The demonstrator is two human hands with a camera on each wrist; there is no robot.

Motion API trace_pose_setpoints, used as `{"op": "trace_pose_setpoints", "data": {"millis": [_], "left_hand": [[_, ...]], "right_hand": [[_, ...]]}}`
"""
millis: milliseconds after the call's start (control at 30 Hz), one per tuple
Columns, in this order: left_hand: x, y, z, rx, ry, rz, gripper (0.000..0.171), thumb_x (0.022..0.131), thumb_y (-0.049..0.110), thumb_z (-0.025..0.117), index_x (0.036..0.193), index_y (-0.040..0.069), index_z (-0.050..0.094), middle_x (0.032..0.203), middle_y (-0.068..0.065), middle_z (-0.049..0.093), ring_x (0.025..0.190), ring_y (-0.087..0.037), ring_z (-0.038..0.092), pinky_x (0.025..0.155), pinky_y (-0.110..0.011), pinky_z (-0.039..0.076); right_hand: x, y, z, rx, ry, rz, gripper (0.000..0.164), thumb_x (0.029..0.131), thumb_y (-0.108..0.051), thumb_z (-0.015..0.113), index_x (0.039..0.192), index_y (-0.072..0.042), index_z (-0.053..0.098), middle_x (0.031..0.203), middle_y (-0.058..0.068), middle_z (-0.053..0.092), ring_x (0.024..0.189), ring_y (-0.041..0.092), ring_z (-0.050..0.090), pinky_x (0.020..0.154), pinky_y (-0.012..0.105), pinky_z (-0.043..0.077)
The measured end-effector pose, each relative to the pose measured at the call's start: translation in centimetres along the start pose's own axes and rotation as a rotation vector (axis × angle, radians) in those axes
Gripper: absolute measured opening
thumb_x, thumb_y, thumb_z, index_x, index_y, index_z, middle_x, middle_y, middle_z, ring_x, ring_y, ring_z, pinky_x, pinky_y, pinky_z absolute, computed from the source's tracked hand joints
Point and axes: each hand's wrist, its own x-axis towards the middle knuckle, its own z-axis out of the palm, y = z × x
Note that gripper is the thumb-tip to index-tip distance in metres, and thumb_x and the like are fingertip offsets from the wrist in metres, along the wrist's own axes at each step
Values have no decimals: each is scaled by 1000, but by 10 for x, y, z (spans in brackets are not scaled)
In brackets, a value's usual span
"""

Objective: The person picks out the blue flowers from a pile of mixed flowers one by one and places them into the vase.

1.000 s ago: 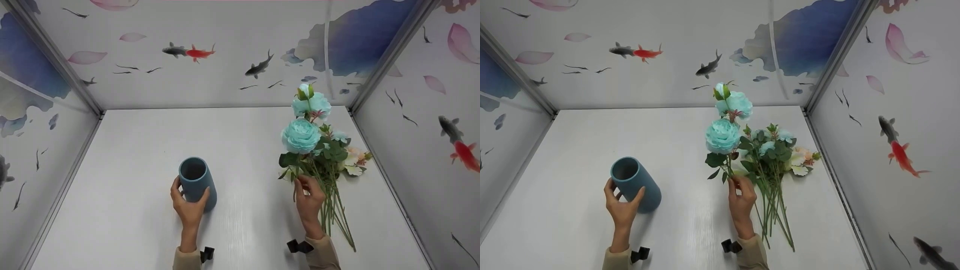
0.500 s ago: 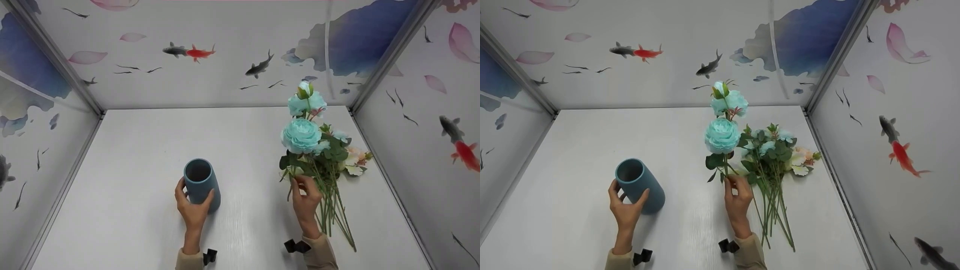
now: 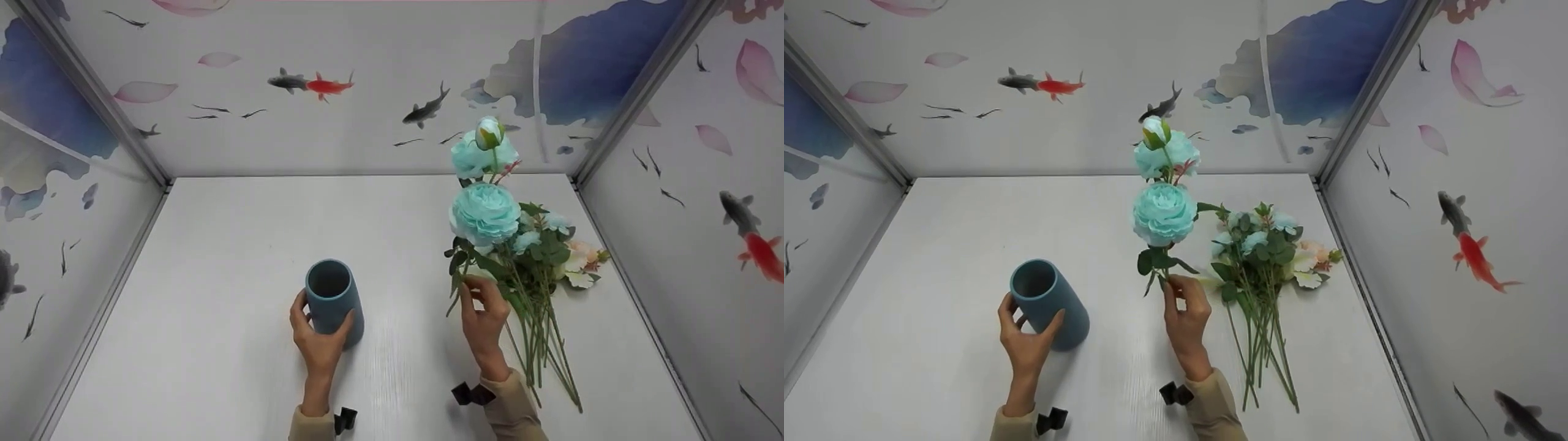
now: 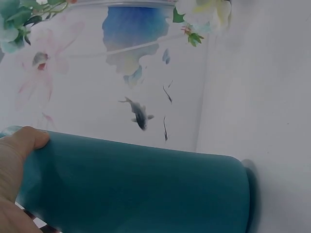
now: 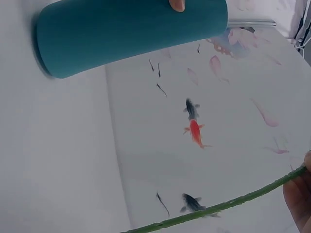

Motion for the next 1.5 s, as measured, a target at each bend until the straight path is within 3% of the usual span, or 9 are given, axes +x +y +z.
{"op": "trace_pose_setpoints", "data": {"millis": [167,467,600,733,867,967,1100,1300,1500], "left_hand": [[-3,0,2,-1,11,23,79,57,-8,82,125,-15,42,121,-31,47,113,-26,44,84,-48,39],[-4,8,3,-16,20,62,79,59,-9,79,125,-18,38,125,-34,42,118,-39,39,95,-57,31],[-1,19,4,-51,168,272,58,68,-3,72,115,-20,43,119,-37,44,118,-33,43,103,-43,31],[3,35,8,-97,268,516,29,84,6,62,96,-18,52,97,-29,55,97,-27,54,94,-26,41],[2,38,16,-149,145,600,18,88,5,59,86,-13,59,82,-20,61,77,-27,58,79,-22,48],[-1,33,25,-189,-29,551,10,82,-4,64,91,-7,63,86,-17,64,75,-24,60,70,-25,51],[-3,32,35,-219,-200,444,31,73,-13,69,101,-2,64,95,-13,65,83,-23,63,66,-31,53],[-2,33,42,-222,-243,392,27,77,-9,68,101,2,65,93,-9,65,83,-19,62,66,-28,54],[0,33,43,-210,-199,446,27,74,-10,71,97,4,67,88,-8,63,77,-18,62,60,-27,53]], "right_hand": [[-2,3,11,20,-18,12,27,71,28,60,86,7,64,80,17,63,78,9,60,63,13,48],[6,-15,34,96,-77,8,23,75,22,60,88,4,64,79,11,64,73,12,61,60,15,49],[8,-24,43,138,-96,3,27,72,26,60,88,5,63,80,13,63,75,11,61,60,15,49],[11,-33,49,156,-112,-10,29,69,30,60,87,6,62,80,15,62,76,11,61,62,14,49],[17,-51,52,143,-128,-29,24,71,27,60,85,8,61,77,16,61,74,13,60,62,15,49],[21,-65,53,144,-143,-46,22,72,26,61,85,8,61,78,16,61,73,15,60,61,16,50],[16,-65,56,161,-175,-59,15,78,18,63,88,6,62,80,15,61,73,17,62,59,20,51],[1,-52,62,189,-214,-67,12,91,-9,61,94,1,64,84,13,63,77,17,63,59,22,52],[7,-74,62,182,-224,-78,6,84,5,65,90,3,63,81,14,62,75,20,62,59,22,52]]}}
